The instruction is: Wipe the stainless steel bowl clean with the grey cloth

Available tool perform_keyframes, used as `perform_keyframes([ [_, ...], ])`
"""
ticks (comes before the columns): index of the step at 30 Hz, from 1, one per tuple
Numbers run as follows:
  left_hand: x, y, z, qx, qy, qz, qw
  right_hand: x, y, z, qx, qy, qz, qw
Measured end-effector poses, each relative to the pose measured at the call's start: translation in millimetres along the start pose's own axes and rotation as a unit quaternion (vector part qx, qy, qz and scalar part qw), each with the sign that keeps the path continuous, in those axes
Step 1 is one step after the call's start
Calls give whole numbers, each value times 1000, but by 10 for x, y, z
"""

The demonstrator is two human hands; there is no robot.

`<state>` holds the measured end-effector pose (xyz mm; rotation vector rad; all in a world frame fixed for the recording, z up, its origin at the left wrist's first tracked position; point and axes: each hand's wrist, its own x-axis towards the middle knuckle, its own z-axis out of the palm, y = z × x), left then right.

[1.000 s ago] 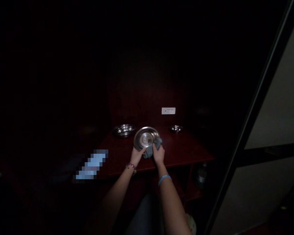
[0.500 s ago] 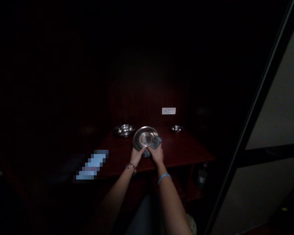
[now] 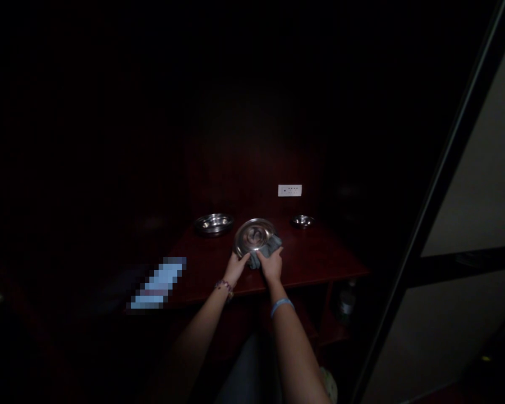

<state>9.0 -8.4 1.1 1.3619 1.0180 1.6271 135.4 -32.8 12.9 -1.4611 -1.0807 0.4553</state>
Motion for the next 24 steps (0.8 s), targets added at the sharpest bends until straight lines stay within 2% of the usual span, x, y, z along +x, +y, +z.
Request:
perform_keyframes([
  [8,-3,60,11,-7,-17,-16,1000,19,48,-4,15,16,-3,1000],
  [17,0,132,-22,-44,80,-58,994,6,68,18,63,-19,-59,996],
  [24,-33,178,2,-54,50,-43,996,46,110,31,80,-7,-47,996],
])
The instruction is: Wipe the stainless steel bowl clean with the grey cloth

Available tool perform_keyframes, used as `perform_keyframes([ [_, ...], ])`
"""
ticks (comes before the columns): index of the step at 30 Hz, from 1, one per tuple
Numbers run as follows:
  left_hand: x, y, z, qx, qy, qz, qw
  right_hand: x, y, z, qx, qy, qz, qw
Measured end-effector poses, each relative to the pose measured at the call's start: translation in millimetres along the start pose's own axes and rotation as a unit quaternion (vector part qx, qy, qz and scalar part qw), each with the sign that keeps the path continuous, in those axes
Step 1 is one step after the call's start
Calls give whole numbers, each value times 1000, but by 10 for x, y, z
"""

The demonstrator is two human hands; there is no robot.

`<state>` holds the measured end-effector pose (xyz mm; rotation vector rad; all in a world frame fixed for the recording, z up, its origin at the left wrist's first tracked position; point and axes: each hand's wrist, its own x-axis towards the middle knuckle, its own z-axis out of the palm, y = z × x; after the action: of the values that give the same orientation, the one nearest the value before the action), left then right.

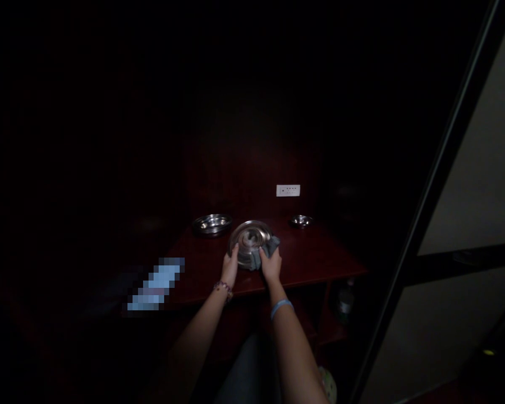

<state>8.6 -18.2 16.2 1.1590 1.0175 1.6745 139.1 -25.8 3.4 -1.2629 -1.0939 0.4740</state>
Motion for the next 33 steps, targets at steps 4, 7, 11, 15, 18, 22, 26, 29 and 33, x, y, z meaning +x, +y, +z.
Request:
perform_keyframes([
  [4,-12,-18,25,-2,-41,32,999,21,33,-5,22,21,-1,1000],
  [7,-11,-39,28,12,-60,41,997,38,68,1,44,42,8,998],
  [11,-7,-93,16,52,-95,50,993,67,122,16,74,79,15,994],
  [15,4,-175,8,99,-128,85,983,88,169,28,83,85,8,993],
  [18,26,-232,3,118,-134,92,980,95,187,31,80,82,-3,993],
  [22,77,-283,-3,117,-137,99,979,93,184,32,80,74,-5,994],
  [26,136,-312,-5,121,-104,114,981,77,165,31,82,72,-6,994],
  [29,157,-305,-2,124,-51,90,987,64,142,29,84,71,-11,994],
  [33,134,-242,-2,75,-5,94,993,52,104,35,85,51,-17,995],
])
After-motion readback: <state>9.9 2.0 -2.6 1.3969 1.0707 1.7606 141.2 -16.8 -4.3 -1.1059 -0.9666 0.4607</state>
